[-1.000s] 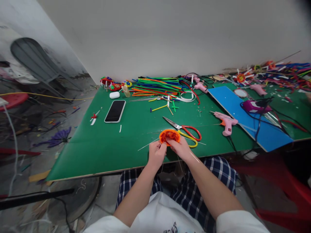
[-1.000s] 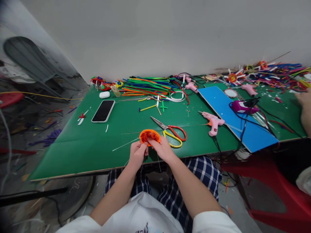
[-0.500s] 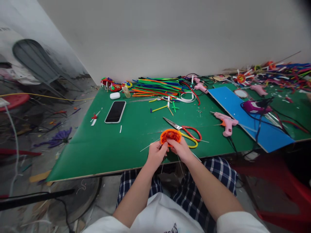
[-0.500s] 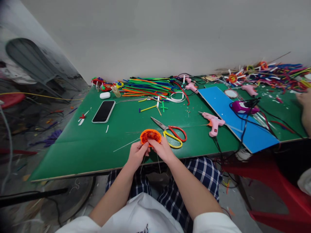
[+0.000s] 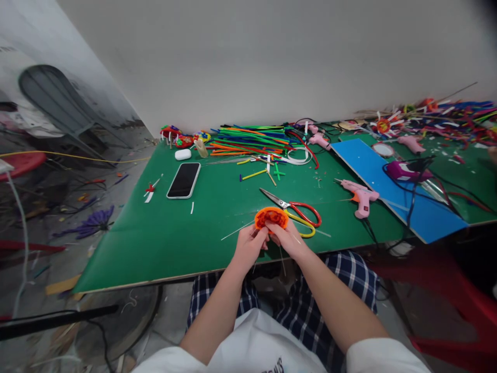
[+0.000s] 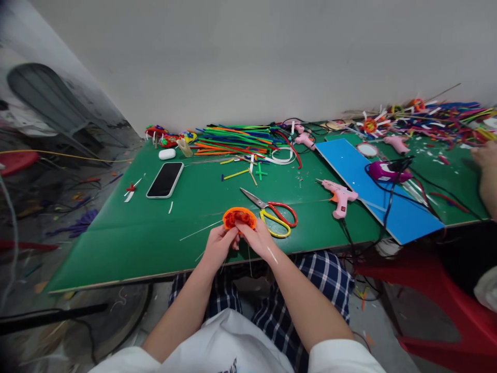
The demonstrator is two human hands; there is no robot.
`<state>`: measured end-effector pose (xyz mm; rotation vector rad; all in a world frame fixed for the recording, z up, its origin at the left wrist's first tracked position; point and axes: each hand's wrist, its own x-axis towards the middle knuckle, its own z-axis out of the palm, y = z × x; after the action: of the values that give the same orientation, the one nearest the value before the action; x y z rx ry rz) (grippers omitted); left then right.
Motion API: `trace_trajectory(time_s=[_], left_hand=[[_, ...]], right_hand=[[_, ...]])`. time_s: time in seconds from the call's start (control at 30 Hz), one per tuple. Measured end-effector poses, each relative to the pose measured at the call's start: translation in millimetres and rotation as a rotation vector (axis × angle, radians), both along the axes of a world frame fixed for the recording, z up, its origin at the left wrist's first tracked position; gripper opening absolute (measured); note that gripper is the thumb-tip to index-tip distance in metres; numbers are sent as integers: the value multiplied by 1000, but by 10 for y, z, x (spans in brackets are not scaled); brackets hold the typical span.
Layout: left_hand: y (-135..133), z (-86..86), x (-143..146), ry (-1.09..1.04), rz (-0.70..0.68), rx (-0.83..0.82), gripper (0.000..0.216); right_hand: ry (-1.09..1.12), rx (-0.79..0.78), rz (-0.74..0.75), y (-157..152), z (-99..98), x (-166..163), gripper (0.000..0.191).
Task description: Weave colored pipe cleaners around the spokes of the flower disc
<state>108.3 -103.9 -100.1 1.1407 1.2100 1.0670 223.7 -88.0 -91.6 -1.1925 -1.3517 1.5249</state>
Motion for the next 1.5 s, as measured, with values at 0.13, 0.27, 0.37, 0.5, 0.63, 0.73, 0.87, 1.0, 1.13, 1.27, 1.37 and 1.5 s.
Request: trace_trajectory(time_s=[0.13,0.27,0.37,0.5,0.63,0.73,0.87,1.0,1.13,1.27,1.37,1.5], left_hand=[[0,36,-29,16,9,22,28],[-6,45,-33,13,-79,-7,27],[-15,30,-27,-6,-22,-31,28],[-18,9,-35,-22,7,-47,29],[4,17,-45,-23,-21,-55,25],[10,26,-50,-8,-12,-59,23],[-12,9,-52,5,76,-18,24],[-17,-9,-44,-3,111,-18,26],[-1,13,-46,12,75,-33,26],[6,46,-62,54,109,-52,23],[2,52,-67,50,168,-56,24],[1,13,-62,13,199,-61,23]], right_hand=[[-12,63,-71,-11,8,6,30],[129,29,-1,-30,14,-37,28],[209,-8,52,-50,9,-82,30],[180,31,66,-66,27,-95,33],[94,73,33,-78,65,-77,35],[30,102,-10,-92,73,-84,32],[-121,172,-43,-93,34,-92,32],[-291,271,-131,-66,-11,-58,29],[-309,287,-112,-50,-26,-39,30],[-238,243,-38,-55,-28,-62,29],[-227,269,-39,-57,-24,-73,29],[-221,299,-53,-60,-31,-86,29]])
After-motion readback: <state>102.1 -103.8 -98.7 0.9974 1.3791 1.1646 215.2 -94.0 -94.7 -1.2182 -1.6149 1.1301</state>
